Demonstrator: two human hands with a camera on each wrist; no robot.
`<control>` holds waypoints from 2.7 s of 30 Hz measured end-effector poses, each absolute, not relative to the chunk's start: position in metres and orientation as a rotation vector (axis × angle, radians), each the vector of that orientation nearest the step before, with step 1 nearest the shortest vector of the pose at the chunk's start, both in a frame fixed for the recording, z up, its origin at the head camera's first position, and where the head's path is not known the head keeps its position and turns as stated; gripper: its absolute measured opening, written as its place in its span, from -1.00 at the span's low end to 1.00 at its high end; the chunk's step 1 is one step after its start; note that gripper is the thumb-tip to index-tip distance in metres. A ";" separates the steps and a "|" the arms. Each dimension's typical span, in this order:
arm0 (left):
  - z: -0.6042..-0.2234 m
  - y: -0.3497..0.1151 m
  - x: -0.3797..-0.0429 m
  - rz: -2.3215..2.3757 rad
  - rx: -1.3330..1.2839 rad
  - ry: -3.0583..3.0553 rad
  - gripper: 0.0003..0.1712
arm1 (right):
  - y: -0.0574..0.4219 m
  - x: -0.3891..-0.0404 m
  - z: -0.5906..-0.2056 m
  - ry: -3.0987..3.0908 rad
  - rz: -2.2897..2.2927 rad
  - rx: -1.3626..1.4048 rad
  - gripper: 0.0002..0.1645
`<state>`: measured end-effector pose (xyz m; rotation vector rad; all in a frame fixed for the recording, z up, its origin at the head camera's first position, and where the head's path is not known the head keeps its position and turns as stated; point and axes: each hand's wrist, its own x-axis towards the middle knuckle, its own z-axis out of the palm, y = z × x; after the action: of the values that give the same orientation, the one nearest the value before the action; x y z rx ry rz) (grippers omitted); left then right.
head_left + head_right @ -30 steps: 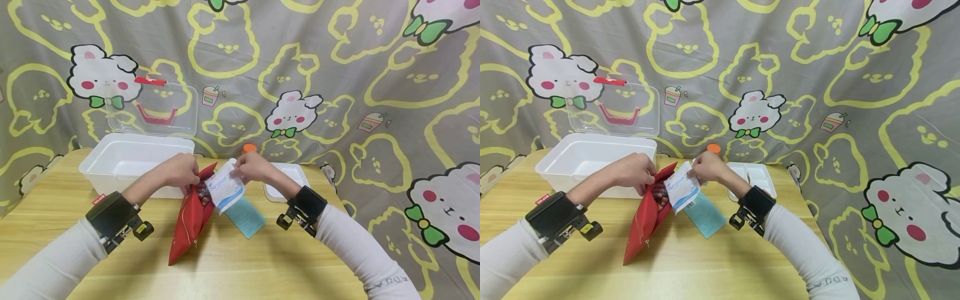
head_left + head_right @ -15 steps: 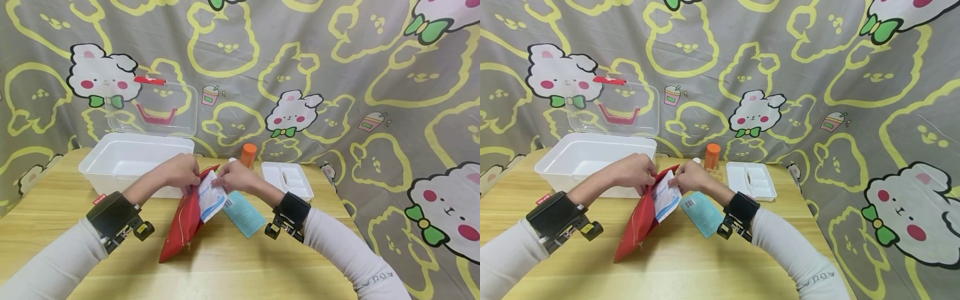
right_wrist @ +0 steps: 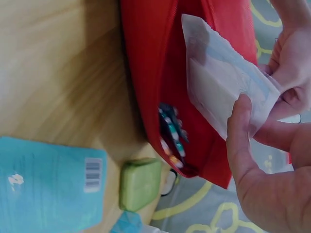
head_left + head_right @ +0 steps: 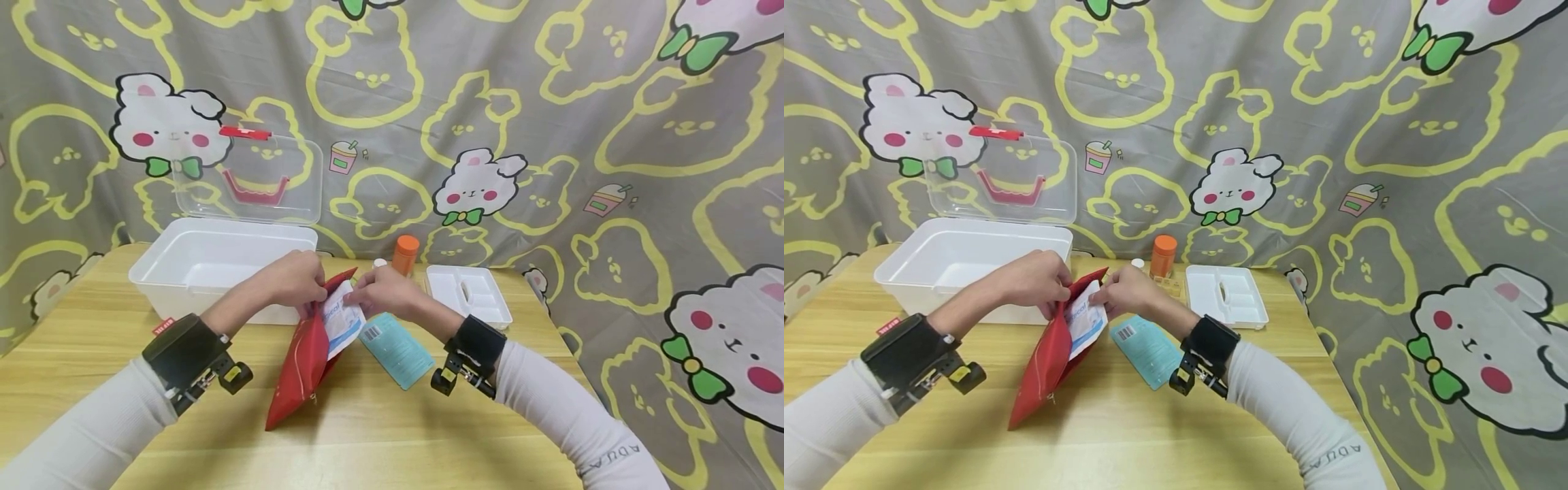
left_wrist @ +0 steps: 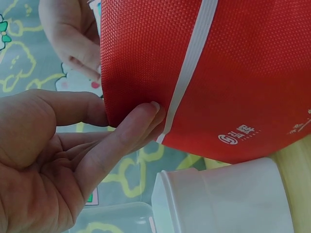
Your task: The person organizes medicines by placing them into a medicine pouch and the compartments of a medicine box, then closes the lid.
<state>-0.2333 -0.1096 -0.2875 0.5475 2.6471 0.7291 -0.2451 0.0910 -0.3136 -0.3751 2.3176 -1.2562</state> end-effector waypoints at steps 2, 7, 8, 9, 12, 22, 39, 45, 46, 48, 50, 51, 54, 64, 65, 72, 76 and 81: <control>-0.288 -0.110 -0.233 0.727 0.552 2.662 -0.79 | 0.091 -0.243 -0.318 2.276 -1.282 -0.370 -0.79; -0.288 -0.110 -0.234 0.684 0.584 2.727 -0.75 | 0.090 -0.237 -0.330 2.193 -1.335 -0.378 -0.79; -0.287 -0.110 -0.234 0.669 0.597 2.742 -0.74 | 0.089 -0.235 -0.332 2.184 -1.340 -0.378 -0.79; -0.288 -0.111 -0.234 0.665 0.605 2.749 -0.74 | 0.089 -0.234 -0.333 2.175 -1.346 -0.376 -0.80; -0.287 -0.111 -0.235 0.656 0.623 2.768 -0.73 | 0.087 -0.230 -0.338 2.164 -1.352 -0.355 -0.82; -0.288 -0.111 -0.233 0.682 0.600 2.756 -0.74 | 0.081 -0.224 -0.347 2.026 -1.410 -0.315 -0.92; -0.289 -0.113 -0.234 0.663 0.619 2.766 -0.73 | 0.067 -0.218 -0.356 2.072 -1.292 -0.293 -0.95; -0.289 -0.114 -0.234 0.682 0.613 2.753 -0.74 | 0.065 -0.220 -0.361 2.272 -1.146 -0.382 -0.86; -0.289 -0.115 -0.234 0.692 0.607 2.746 -0.75 | 0.065 -0.221 -0.362 2.312 -1.109 -0.411 -0.83; -0.288 -0.115 -0.234 0.709 0.598 2.736 -0.76 | 0.066 -0.222 -0.362 2.379 -1.048 -0.461 -0.80; -0.288 -0.115 -0.234 0.722 0.592 2.731 -0.76 | 0.066 -0.224 -0.362 2.427 -0.999 -0.499 -0.78; -0.288 -0.116 -0.234 0.725 0.591 2.731 -0.77 | 0.067 -0.224 -0.362 2.442 -0.978 -0.513 -0.78; -0.288 -0.116 -0.233 0.724 0.593 2.732 -0.77 | 0.068 -0.226 -0.361 2.472 -0.944 -0.524 -0.80; -0.289 -0.116 -0.233 0.709 0.602 2.746 -0.77 | 0.070 -0.228 -0.363 2.472 -0.973 -0.495 -0.81; -0.289 -0.117 -0.233 0.709 0.601 2.744 -0.78 | 0.071 -0.228 -0.363 2.469 -0.979 -0.495 -0.80; -0.289 -0.118 -0.233 0.759 0.577 2.706 -0.78 | 0.073 -0.232 -0.360 2.493 -0.992 -0.521 -0.76; -0.289 -0.117 -0.232 0.775 0.573 2.695 -0.78 | 0.077 -0.236 -0.357 2.472 -1.059 -0.474 -0.78; -0.290 -0.117 -0.232 0.786 0.573 2.687 -0.78 | 0.087 -0.241 -0.353 2.477 -1.131 -0.401 -0.82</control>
<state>-0.2323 -0.1173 -0.2897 0.5732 2.6867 0.7859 -0.2407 0.0875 -0.3534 -0.4007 2.4774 -1.1311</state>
